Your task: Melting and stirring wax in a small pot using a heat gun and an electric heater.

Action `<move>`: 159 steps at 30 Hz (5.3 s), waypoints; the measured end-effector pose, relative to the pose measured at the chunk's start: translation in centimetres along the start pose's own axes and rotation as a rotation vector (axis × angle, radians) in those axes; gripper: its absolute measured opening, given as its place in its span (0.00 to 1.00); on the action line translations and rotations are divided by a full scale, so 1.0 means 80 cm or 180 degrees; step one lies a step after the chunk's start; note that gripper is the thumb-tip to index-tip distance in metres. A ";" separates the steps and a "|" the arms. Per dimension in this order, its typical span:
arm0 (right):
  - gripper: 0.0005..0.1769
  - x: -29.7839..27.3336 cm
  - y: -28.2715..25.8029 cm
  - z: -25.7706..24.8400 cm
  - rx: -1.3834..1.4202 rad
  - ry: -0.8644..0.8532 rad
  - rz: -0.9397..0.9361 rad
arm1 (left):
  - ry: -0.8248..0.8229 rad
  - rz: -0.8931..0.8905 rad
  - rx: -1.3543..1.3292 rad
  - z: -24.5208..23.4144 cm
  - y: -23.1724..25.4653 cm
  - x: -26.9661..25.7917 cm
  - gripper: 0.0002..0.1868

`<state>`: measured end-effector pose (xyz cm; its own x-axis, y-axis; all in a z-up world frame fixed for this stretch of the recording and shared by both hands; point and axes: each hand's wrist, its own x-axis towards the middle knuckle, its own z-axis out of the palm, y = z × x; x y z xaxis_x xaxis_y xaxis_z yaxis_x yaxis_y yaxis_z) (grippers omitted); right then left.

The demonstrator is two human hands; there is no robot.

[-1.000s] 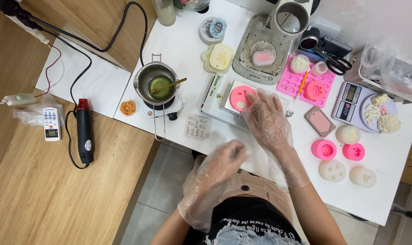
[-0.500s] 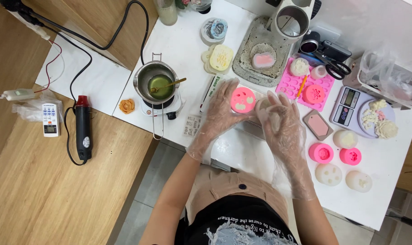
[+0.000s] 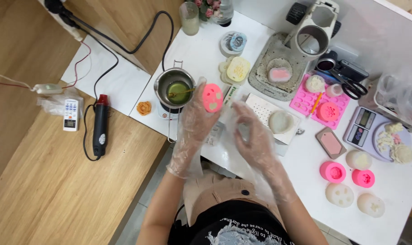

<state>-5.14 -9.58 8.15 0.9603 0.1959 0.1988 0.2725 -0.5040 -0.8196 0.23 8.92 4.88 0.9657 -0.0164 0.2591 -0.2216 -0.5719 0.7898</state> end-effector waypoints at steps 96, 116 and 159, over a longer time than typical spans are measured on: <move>0.62 0.009 0.075 -0.074 -0.2228 -0.0073 -0.0433 | -0.0405 -0.0023 0.0701 0.030 0.044 -0.081 0.62; 0.53 -0.173 0.143 -0.143 -0.0799 -0.1137 0.1678 | 0.1075 -0.0176 -0.1689 -0.044 0.060 -0.096 0.29; 0.23 0.028 -0.213 0.170 -0.0076 -0.2789 0.0621 | 0.3718 -0.4224 -0.5723 -0.153 -0.200 -0.106 0.57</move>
<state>-8.43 10.92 15.28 0.6017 0.6716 -0.4323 0.1198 -0.6111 -0.7824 -6.08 28.24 -3.15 0.3609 0.1784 -0.9154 -0.3050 0.9501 0.0649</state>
